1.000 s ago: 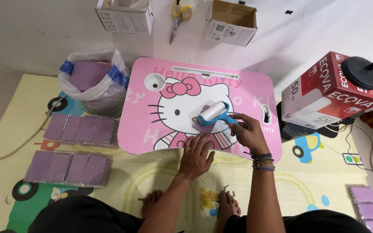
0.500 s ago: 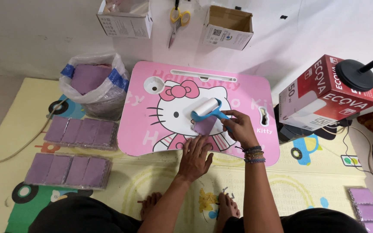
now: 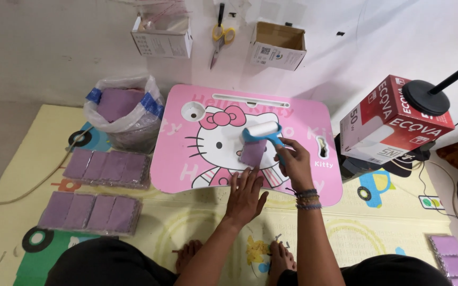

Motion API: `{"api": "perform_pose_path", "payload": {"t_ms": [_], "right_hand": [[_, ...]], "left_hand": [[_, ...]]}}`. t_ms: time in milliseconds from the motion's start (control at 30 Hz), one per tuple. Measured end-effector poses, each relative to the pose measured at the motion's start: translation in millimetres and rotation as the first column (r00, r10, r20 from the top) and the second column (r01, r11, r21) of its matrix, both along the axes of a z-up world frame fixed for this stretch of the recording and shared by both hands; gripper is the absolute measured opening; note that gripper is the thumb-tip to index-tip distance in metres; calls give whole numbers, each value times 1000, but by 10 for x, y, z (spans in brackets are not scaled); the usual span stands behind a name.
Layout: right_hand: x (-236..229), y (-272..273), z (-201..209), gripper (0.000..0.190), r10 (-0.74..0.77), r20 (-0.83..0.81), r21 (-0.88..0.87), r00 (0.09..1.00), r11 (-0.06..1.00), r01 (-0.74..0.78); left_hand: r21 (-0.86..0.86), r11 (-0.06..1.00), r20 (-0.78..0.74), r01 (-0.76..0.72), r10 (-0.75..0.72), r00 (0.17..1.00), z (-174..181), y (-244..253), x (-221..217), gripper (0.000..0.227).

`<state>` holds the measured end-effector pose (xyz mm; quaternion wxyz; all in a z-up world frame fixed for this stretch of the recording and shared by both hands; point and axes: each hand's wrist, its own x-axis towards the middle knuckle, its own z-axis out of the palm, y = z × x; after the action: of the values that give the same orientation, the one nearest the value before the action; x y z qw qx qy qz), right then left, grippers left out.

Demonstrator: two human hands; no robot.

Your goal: The person uses a lint roller to clean pieces of purple fabric on a small table. They سپس place the fabric swatches into individual plastic bags and stack the bags to the side.

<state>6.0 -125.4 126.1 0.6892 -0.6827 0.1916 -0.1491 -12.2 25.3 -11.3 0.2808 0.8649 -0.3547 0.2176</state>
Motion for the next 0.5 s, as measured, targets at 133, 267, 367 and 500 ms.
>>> {"api": "perform_pose_path", "payload": {"t_ms": [133,267,367,500], "right_hand": [[-235,121,-7,35,-59,0,-7,998,998,59],[-362,267,-212,31,-89,-27,17,996,996,89],[-484,345,-381,31,-100,-50,12,994,995,101],[-609,392,-360,31,-125,-84,-35,989,992,123]], "left_hand": [[27,999,-42,19,-18,999,22,-50,18,45],[-22,998,43,51,-50,998,75,7,-28,43],[-10,995,110,102,-100,989,30,41,-92,46],[65,988,66,141,-145,987,-56,48,-150,50]]}}
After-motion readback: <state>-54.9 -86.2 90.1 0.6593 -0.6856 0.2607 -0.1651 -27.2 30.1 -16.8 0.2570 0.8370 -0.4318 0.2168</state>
